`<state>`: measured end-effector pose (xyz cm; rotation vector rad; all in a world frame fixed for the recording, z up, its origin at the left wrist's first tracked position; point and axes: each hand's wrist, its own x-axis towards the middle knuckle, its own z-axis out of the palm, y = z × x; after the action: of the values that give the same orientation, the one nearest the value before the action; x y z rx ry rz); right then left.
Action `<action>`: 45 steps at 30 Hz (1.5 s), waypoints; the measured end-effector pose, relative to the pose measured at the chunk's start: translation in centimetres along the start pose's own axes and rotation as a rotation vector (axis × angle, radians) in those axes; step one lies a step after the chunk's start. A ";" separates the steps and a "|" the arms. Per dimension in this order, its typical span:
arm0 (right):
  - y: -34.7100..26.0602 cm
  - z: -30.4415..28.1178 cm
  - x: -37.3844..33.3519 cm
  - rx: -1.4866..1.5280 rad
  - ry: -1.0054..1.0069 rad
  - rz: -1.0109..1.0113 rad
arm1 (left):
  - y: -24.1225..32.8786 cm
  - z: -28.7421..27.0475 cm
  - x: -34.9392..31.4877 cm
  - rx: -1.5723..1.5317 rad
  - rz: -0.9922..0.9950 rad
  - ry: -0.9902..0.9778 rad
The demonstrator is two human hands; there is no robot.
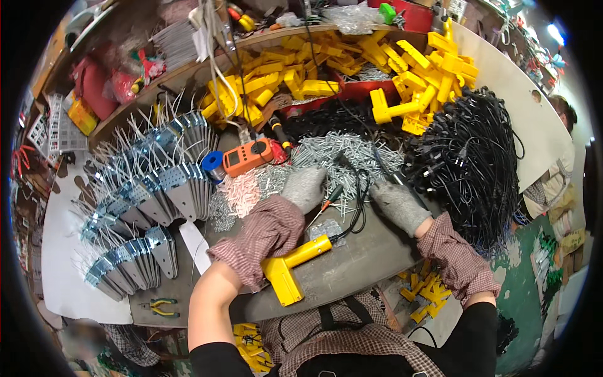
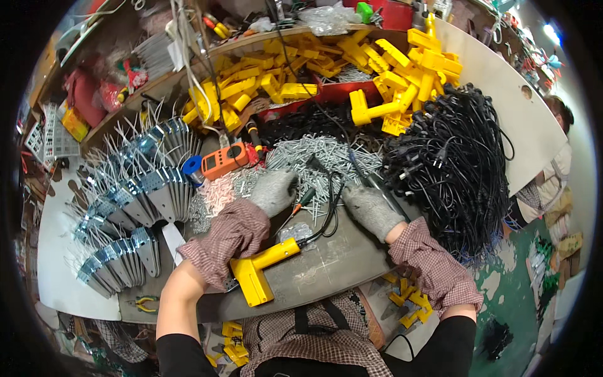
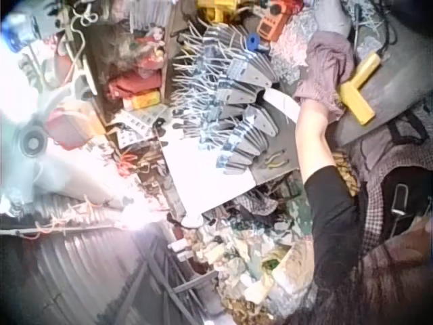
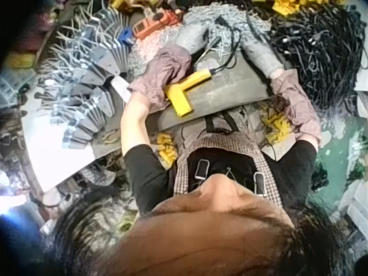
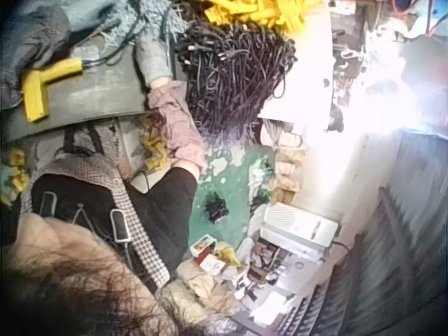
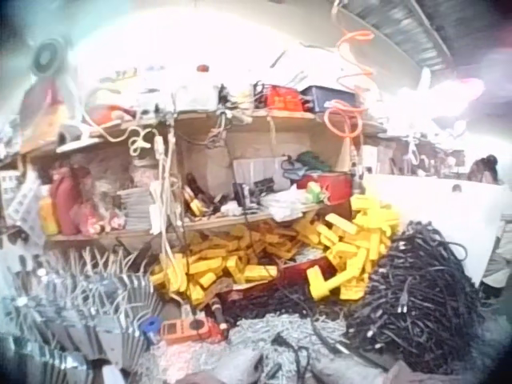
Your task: The person assembles electronic components and metal brackets using an electric screwdriver and pliers, then solders wires with a soldering iron.
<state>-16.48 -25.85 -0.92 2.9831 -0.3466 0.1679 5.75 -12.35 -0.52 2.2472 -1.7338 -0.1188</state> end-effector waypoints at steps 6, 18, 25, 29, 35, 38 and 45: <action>0.0 -1.1 -0.6 0.079 -0.097 -0.034 | -2.5 -0.9 -1.4 -0.596 -0.241 0.143; -7.3 -2.6 -5.7 0.774 0.109 0.010 | -1.5 -3.2 -10.6 -0.113 0.013 -0.241; -15.1 -3.1 -2.4 0.725 0.002 -0.256 | -1.7 -5.2 -12.6 -0.746 -0.159 -0.362; -15.5 -3.1 -1.5 0.722 -0.029 -0.363 | -2.5 -3.8 -14.0 -0.644 -0.075 -0.262; -16.0 -2.9 -1.4 0.661 -0.010 -0.379 | -1.5 -6.0 -13.9 -0.523 -0.001 -0.348; -15.8 -3.4 -0.7 0.598 -0.056 -0.462 | -1.8 -5.8 -14.2 -0.560 0.030 -0.309; -16.9 -3.6 -0.4 0.908 0.000 -0.433 | -1.1 -4.4 -15.0 -0.432 0.139 -0.197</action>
<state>-13.26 -8.96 0.57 3.8252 0.5362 0.3538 3.87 3.02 1.58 1.8466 -1.7493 -0.6375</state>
